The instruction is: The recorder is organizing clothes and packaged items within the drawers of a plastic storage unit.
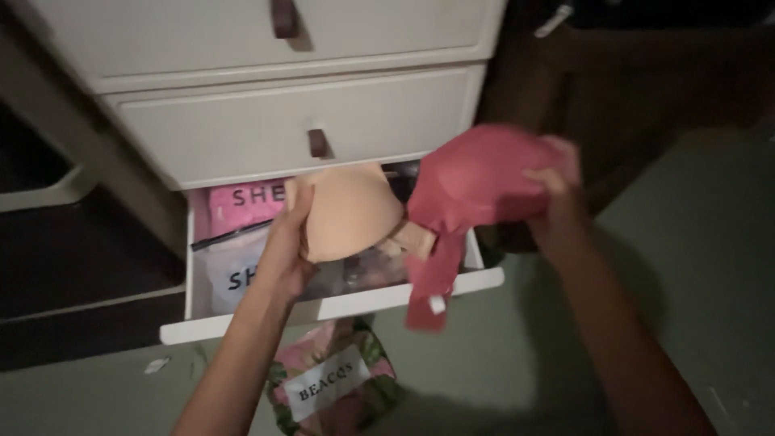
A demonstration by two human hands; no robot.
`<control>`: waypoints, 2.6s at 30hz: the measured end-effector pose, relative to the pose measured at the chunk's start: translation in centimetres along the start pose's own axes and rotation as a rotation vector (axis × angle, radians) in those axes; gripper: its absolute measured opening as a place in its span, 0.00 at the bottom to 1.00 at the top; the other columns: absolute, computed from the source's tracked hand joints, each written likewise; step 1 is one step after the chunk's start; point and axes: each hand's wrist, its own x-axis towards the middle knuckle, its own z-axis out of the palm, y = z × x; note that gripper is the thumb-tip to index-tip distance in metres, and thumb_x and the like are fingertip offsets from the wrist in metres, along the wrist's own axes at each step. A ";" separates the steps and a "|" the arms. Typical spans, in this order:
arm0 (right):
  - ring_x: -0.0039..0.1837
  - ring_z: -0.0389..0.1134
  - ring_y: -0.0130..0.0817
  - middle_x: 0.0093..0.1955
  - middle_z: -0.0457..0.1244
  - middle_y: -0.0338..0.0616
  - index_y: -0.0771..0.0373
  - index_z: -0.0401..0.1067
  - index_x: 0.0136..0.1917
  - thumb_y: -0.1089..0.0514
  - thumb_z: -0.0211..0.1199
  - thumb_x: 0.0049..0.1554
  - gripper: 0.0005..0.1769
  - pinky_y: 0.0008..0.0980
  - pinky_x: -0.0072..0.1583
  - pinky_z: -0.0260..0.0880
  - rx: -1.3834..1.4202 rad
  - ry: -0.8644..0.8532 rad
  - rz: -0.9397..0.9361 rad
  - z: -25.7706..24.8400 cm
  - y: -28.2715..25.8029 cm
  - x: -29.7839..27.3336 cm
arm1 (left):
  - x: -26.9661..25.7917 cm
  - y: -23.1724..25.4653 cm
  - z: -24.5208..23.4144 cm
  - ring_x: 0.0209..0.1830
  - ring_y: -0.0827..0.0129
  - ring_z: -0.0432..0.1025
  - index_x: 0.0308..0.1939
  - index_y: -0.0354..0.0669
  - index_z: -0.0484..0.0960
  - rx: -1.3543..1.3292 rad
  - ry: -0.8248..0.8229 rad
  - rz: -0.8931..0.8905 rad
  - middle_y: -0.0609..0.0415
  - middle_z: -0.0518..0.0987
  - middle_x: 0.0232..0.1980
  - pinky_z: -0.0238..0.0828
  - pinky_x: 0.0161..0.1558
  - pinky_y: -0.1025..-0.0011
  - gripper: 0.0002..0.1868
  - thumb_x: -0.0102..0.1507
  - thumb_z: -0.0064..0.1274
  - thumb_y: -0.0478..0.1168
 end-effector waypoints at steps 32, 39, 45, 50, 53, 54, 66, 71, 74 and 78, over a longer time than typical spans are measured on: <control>0.64 0.67 0.51 0.63 0.63 0.55 0.58 0.65 0.68 0.57 0.69 0.58 0.27 0.42 0.65 0.70 -1.009 -0.372 -0.556 3.2 8.6 -3.4 | -6.9 -3.3 1.8 0.76 0.44 0.50 0.72 0.48 0.63 1.791 -0.431 0.683 0.44 0.59 0.75 0.45 0.71 0.36 0.54 0.43 0.70 0.49; 0.83 0.44 0.56 0.84 0.43 0.60 0.53 0.47 0.83 0.56 0.64 0.50 0.51 0.50 0.77 0.44 -1.798 -0.610 -0.946 4.6 7.5 -5.3 | -6.4 -6.4 1.2 0.78 0.45 0.52 0.80 0.56 0.55 2.308 -0.040 1.022 0.48 0.56 0.82 0.52 0.68 0.37 0.59 0.49 0.70 0.50; 0.85 0.31 0.63 0.84 0.30 0.71 0.74 0.37 0.81 0.27 0.53 0.61 0.58 0.58 0.79 0.33 -1.362 -0.814 -0.747 3.9 8.3 -5.2 | -6.6 -6.9 1.5 0.79 0.38 0.51 0.76 0.36 0.54 2.389 -0.317 0.488 0.44 0.51 0.83 0.61 0.59 0.32 0.61 0.45 0.67 0.53; 0.82 0.25 0.69 0.80 0.24 0.75 0.55 0.38 0.82 0.20 0.69 0.42 0.71 0.54 0.77 0.32 -1.450 -1.046 -0.600 4.4 7.8 -4.3 | -6.4 -6.8 1.3 0.76 0.39 0.52 0.77 0.35 0.58 2.155 -0.308 0.465 0.45 0.52 0.83 0.65 0.52 0.30 0.57 0.52 0.64 0.61; 0.83 0.27 0.69 0.83 0.25 0.73 0.53 0.37 0.84 0.23 0.72 0.42 0.72 0.54 0.78 0.34 -1.499 -1.036 -0.594 3.9 8.4 -4.1 | -6.5 -6.8 1.1 0.76 0.41 0.52 0.74 0.36 0.58 2.151 -0.308 0.482 0.45 0.52 0.79 0.65 0.56 0.31 0.55 0.54 0.61 0.64; 0.83 0.27 0.69 0.83 0.25 0.73 0.53 0.37 0.84 0.23 0.72 0.42 0.72 0.54 0.78 0.34 -1.503 -1.034 -0.596 4.2 7.8 -4.3 | -6.5 -6.7 1.2 0.76 0.41 0.52 0.74 0.36 0.58 2.149 -0.306 0.487 0.45 0.52 0.79 0.65 0.56 0.31 0.55 0.54 0.61 0.64; 0.83 0.49 0.54 0.83 0.51 0.49 0.61 0.57 0.79 0.46 0.67 0.57 0.42 0.58 0.79 0.42 -1.186 -0.979 -0.849 0.7 4.5 -6.5 | -9.1 -7.5 4.6 0.73 0.38 0.55 0.74 0.31 0.56 1.922 -0.161 0.859 0.42 0.59 0.77 0.45 0.68 0.29 0.61 0.45 0.62 0.60; 0.66 0.64 0.32 0.62 0.64 0.36 0.57 0.74 0.66 0.58 0.69 0.63 0.18 0.51 0.81 0.56 -1.233 -0.683 -0.920 -2.0 5.0 -7.7 | -9.2 -9.0 5.6 0.69 0.52 0.65 0.81 0.27 0.54 1.617 -0.373 0.765 0.43 0.73 0.63 0.49 0.78 0.40 0.45 0.65 0.55 0.44; 0.73 0.60 0.46 0.71 0.60 0.47 0.62 0.70 0.69 0.56 0.67 0.61 0.24 0.55 0.76 0.55 -1.269 -0.588 -0.969 -1.4 0.9 -10.5 | -9.6 -8.6 7.7 0.72 0.47 0.62 0.73 0.34 0.65 1.650 -0.430 0.918 0.43 0.72 0.65 0.50 0.73 0.45 0.38 0.59 0.56 0.42; 0.76 0.54 0.59 0.77 0.54 0.60 0.64 0.64 0.74 0.49 0.65 0.57 0.35 0.60 0.72 0.52 -1.389 -0.433 -0.855 -4.8 0.3 -13.2 | -10.3 -11.2 10.7 0.74 0.48 0.59 0.70 0.39 0.69 1.577 -0.443 1.057 0.44 0.69 0.72 0.48 0.74 0.45 0.35 0.58 0.55 0.41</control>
